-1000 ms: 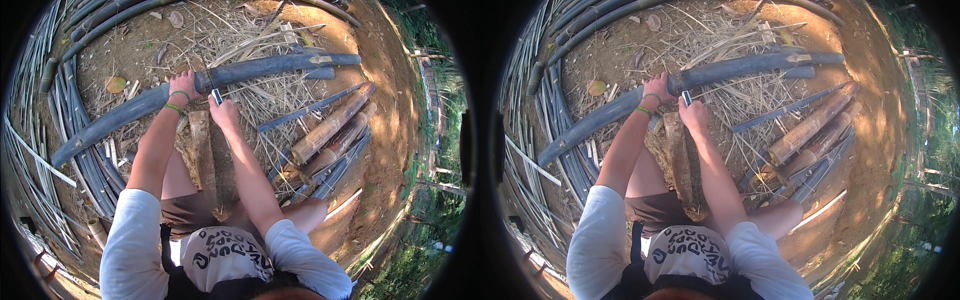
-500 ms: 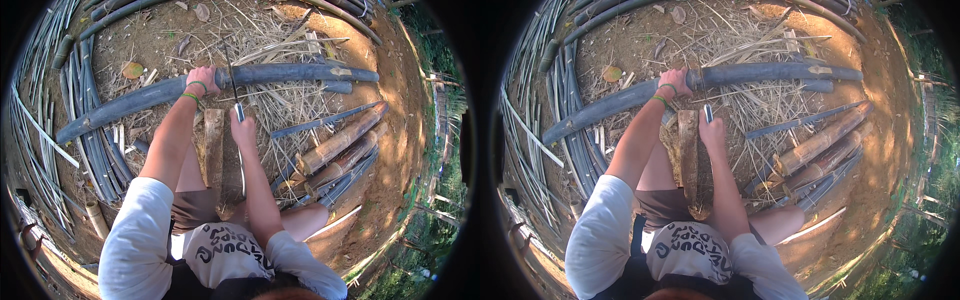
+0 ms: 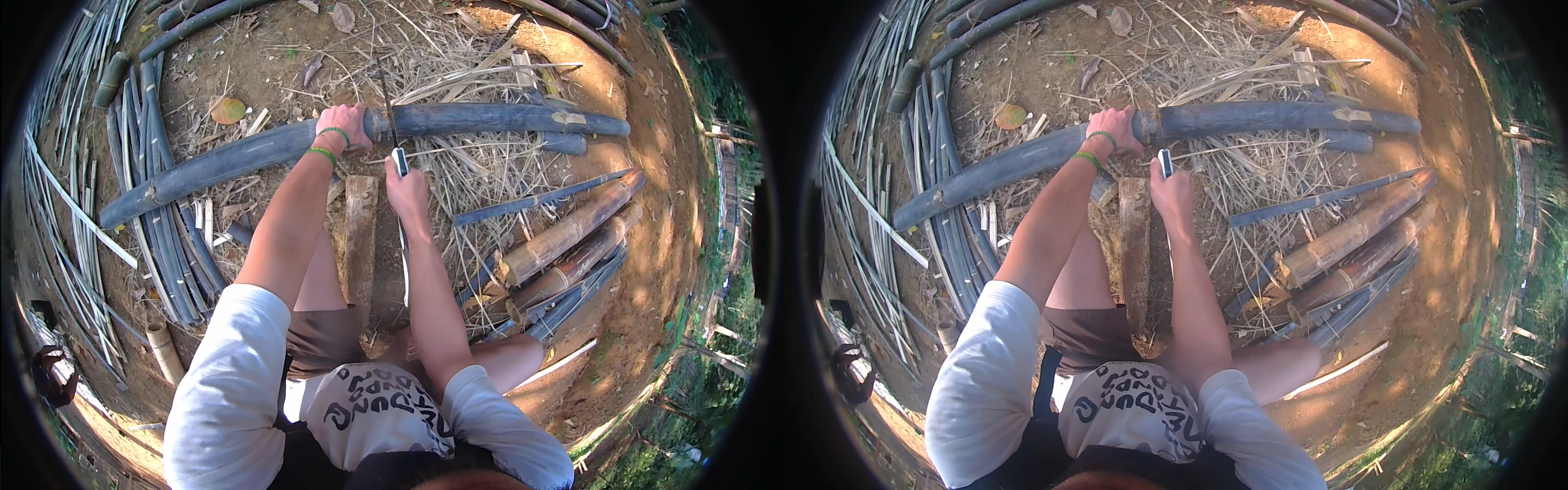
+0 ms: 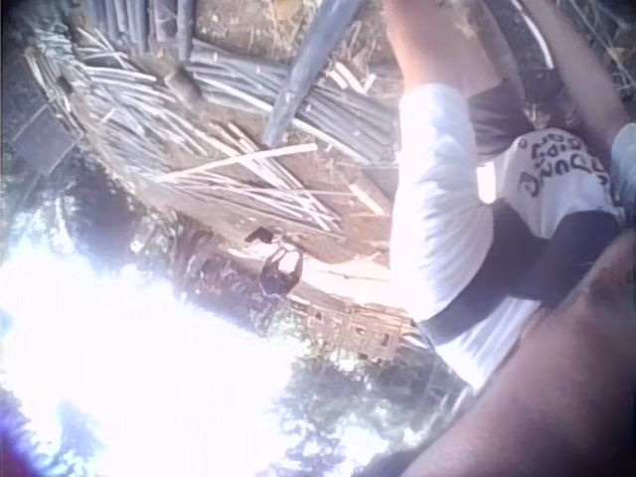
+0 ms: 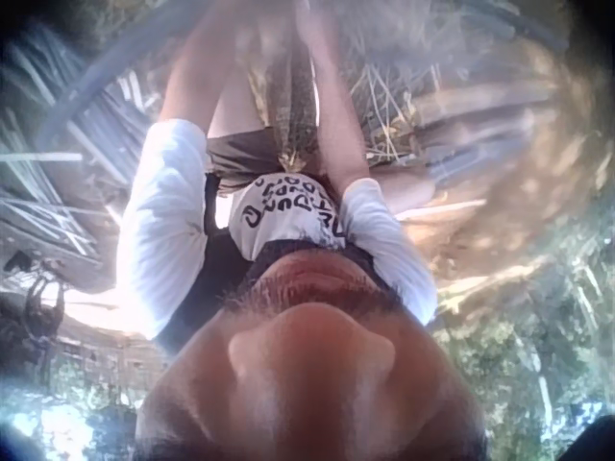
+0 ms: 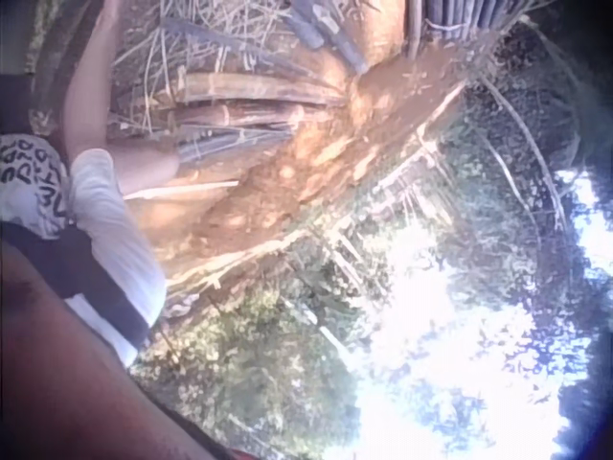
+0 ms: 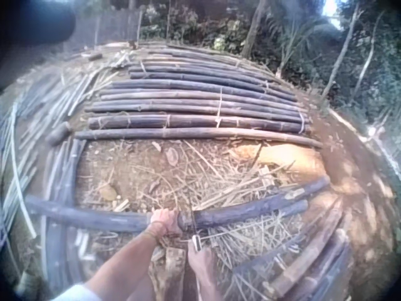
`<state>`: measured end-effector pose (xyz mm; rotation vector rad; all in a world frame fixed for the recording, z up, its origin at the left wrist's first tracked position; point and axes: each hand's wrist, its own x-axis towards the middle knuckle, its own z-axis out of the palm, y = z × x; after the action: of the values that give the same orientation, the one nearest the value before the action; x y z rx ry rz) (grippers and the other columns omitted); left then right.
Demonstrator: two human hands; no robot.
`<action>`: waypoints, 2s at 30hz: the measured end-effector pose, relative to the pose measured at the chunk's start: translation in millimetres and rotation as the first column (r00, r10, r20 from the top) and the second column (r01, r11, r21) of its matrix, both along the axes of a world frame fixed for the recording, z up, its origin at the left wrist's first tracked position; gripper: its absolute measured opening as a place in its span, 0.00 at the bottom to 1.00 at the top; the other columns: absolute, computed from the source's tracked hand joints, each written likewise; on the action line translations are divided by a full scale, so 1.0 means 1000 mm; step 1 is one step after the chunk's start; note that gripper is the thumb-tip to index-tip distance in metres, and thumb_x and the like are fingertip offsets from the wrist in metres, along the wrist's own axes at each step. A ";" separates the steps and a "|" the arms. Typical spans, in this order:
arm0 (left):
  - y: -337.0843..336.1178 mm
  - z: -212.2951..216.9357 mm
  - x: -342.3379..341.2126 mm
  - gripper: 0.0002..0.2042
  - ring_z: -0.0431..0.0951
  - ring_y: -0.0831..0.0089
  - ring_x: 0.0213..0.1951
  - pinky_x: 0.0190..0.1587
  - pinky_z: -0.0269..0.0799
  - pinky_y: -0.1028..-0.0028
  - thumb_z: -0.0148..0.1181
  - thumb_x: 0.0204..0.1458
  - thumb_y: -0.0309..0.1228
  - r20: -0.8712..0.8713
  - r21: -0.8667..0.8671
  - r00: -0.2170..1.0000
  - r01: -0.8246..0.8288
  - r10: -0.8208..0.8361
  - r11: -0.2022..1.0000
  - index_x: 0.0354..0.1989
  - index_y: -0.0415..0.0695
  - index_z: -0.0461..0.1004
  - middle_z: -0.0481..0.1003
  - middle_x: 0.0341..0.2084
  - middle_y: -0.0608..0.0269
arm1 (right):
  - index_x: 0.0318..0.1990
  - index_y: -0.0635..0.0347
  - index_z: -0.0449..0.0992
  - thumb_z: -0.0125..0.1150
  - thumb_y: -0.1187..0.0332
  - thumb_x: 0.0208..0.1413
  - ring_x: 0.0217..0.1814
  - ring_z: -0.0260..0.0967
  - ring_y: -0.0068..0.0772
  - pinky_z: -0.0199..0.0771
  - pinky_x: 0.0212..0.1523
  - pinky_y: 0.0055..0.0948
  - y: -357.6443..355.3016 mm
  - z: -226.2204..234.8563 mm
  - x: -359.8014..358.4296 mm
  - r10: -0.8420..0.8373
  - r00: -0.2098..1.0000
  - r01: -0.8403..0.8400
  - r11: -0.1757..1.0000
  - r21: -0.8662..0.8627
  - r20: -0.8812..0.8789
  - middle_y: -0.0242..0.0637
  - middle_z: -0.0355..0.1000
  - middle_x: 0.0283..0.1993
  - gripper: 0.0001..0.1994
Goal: The person handles bamboo poles on the ground and then saws through one of them using a hand saw.
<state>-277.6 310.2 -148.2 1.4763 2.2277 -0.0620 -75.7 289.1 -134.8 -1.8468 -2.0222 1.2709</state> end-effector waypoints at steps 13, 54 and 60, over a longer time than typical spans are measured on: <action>0.000 -0.005 0.004 0.39 0.81 0.55 0.45 0.47 0.78 0.62 0.76 0.28 0.55 -0.012 0.050 1.000 0.003 -0.002 0.999 0.50 0.46 0.72 0.80 0.41 0.53 | 0.27 0.76 0.78 0.54 0.45 0.59 0.34 0.75 0.66 0.73 0.36 0.50 0.011 -0.006 -0.009 0.029 0.999 -0.033 0.995 0.099 0.045 0.63 0.73 0.24 0.32; -0.005 0.005 -0.007 0.39 0.81 0.57 0.47 0.50 0.77 0.63 0.75 0.29 0.54 0.023 -0.014 0.999 -0.023 0.023 1.000 0.52 0.47 0.73 0.80 0.43 0.53 | 0.32 0.71 0.80 0.57 0.44 0.56 0.42 0.75 0.66 0.75 0.42 0.53 0.027 -0.023 -0.034 0.023 1.000 -0.025 0.989 0.144 0.014 0.65 0.75 0.30 0.29; -0.017 -0.012 0.005 0.39 0.80 0.57 0.47 0.51 0.75 0.61 0.76 0.30 0.50 -0.013 0.094 0.998 -0.057 0.059 0.994 0.53 0.47 0.70 0.78 0.46 0.55 | 0.31 0.69 0.81 0.58 0.43 0.55 0.40 0.76 0.64 0.75 0.40 0.52 0.012 -0.021 -0.024 0.004 1.000 -0.007 0.984 0.178 0.020 0.63 0.75 0.29 0.29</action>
<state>-272.4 293.0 -160.0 1.4625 2.3128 0.0503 -100.2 300.7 -156.1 -1.7798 -2.0767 1.0385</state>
